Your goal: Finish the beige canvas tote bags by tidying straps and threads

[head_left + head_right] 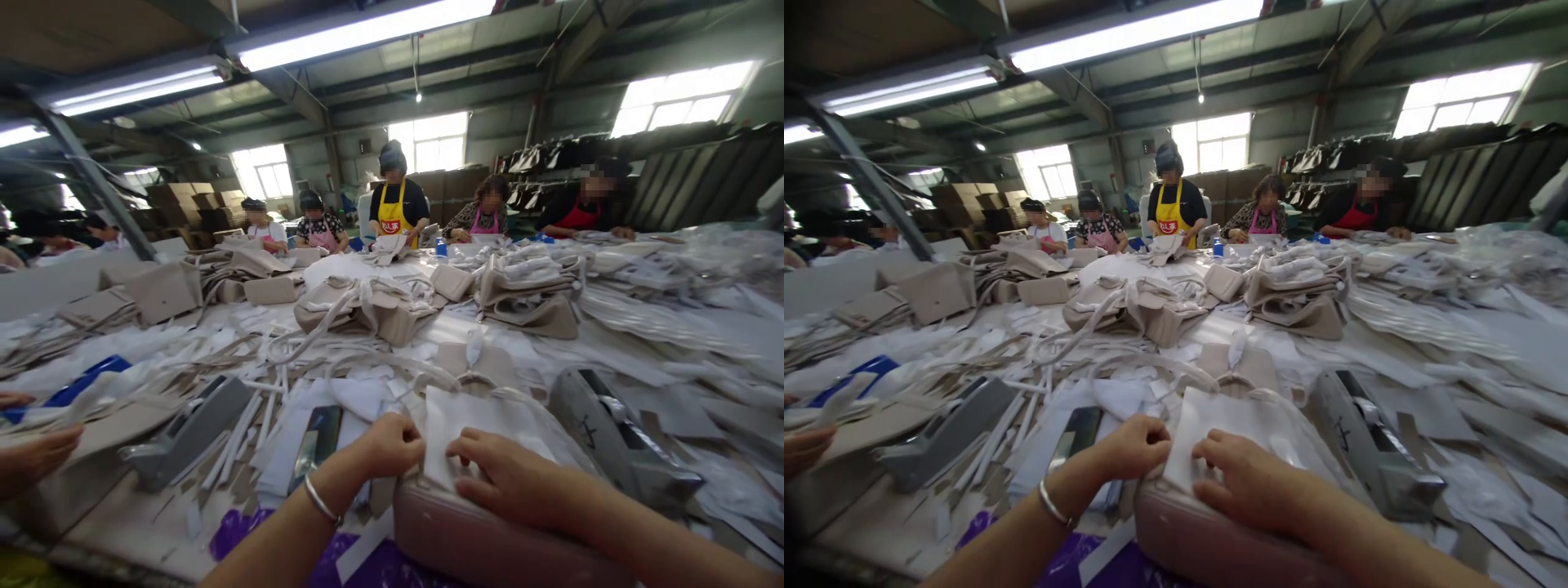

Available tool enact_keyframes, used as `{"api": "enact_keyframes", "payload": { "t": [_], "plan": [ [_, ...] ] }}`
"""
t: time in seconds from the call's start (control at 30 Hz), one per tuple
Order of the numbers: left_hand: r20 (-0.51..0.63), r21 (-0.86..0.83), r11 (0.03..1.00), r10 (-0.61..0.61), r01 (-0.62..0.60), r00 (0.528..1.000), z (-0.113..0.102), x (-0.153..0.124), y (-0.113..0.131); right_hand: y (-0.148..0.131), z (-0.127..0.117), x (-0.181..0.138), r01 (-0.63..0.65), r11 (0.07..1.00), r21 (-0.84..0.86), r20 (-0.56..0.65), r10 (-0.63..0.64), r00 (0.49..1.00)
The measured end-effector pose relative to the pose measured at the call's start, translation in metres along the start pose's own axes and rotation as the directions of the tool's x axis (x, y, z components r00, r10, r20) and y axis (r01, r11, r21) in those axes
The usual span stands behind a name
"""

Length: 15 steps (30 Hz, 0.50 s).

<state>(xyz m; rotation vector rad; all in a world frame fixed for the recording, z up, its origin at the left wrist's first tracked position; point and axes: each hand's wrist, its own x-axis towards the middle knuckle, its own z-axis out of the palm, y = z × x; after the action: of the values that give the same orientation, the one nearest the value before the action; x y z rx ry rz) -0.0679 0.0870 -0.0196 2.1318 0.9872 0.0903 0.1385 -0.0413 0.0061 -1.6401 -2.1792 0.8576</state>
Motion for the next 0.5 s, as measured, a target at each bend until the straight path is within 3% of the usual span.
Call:
{"api": "enact_keyframes", "payload": {
  "t": [0.2,0.33,0.5],
  "plan": [
    [0.015,-0.056,0.995,-0.086,0.087,0.996,0.016,0.010,-0.005,0.005,-0.003,-0.002,-0.031,0.999,0.029,0.086,0.029,0.996],
    [-0.016,-0.160,0.970,-0.188,0.183,0.982,0.026,0.013,-0.010,0.000,-0.004,-0.002,-0.066,0.998,0.008,0.065,0.066,0.996],
    [-0.099,-0.363,0.911,-0.245,0.194,0.964,0.025,0.002,-0.010,-0.005,0.000,0.001,0.047,0.996,-0.077,0.051,-0.044,0.998]
  ]
}}
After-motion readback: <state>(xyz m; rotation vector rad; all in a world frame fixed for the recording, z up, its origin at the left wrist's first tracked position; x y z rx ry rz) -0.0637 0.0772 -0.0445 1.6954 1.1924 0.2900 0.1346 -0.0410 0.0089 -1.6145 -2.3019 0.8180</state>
